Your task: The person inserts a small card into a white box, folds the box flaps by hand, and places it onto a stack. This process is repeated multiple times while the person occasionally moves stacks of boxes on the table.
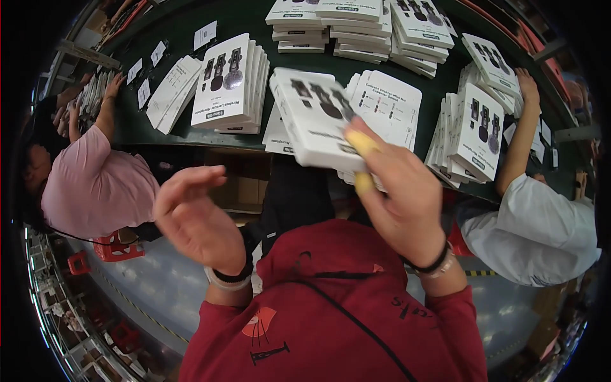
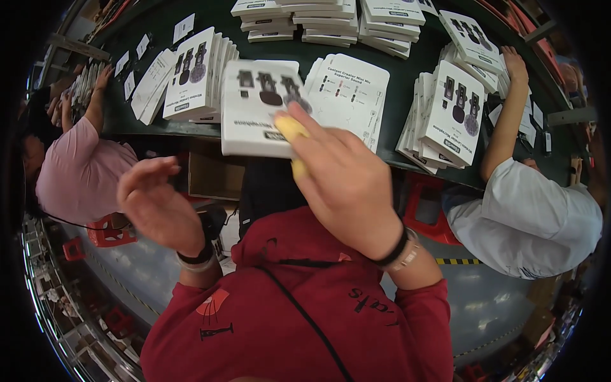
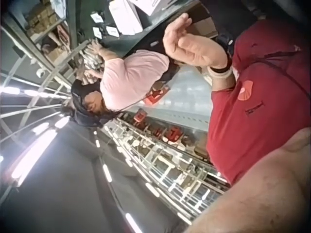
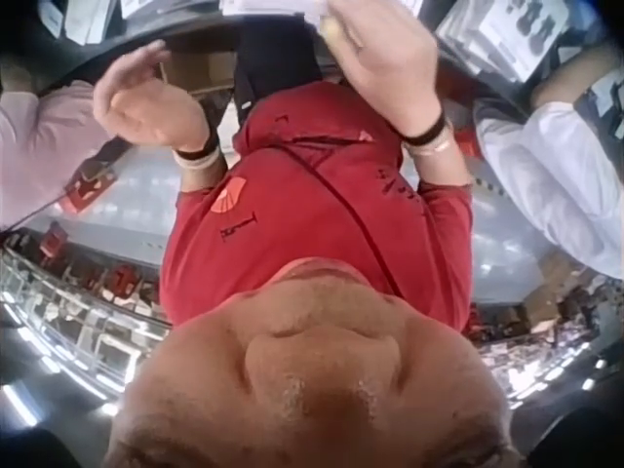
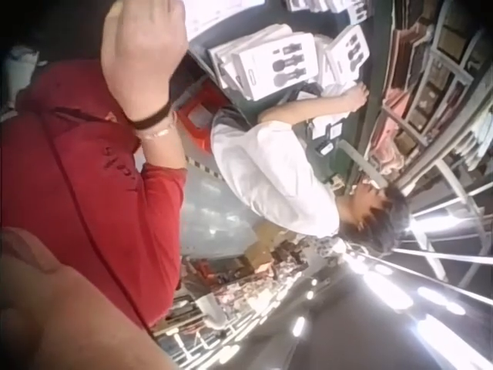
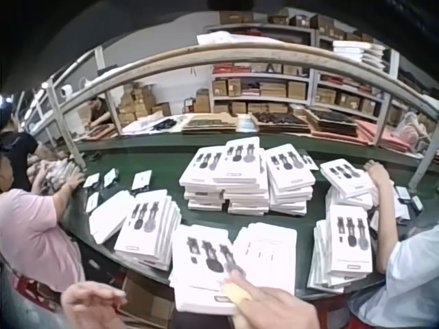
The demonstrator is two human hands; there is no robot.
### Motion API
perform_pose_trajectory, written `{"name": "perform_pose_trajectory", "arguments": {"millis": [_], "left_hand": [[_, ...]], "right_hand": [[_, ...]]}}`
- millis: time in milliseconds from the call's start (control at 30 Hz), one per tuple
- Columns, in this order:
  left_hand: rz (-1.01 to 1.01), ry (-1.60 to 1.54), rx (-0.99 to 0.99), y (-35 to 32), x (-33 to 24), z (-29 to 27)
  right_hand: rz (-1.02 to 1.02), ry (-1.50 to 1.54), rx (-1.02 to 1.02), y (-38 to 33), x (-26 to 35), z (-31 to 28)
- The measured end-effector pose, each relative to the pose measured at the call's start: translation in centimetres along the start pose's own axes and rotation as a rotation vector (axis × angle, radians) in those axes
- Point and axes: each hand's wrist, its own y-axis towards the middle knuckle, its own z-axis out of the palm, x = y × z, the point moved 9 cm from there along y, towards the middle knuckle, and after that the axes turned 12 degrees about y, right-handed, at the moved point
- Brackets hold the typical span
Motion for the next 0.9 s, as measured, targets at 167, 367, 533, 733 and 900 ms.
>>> {"name": "perform_pose_trajectory", "arguments": {"millis": [167, 367, 533, 733, 900], "left_hand": [[-0.791, -0.122, 0.274, -6.6, 10.0, 2.7], [-1.299, -0.530, 0.347, -12.3, 13.6, 6.3], [-1.232, -0.671, 0.268, -11.0, 15.3, 7.1], [-1.333, -0.620, 0.273, -12.1, 15.0, 6.1], [-1.056, -0.244, 0.741, -10.6, 9.2, 8.8]], "right_hand": [[-0.118, -0.319, -0.064, 1.4, -2.0, 6.9], [-0.099, -0.422, 0.109, 1.7, -3.4, 11.7], [-0.063, -0.340, 0.146, 1.3, -3.2, 11.1], [-0.021, -0.255, 0.036, -0.6, -2.0, 5.2], [0.055, -0.244, -0.053, -2.8, -3.5, 0.6]]}}
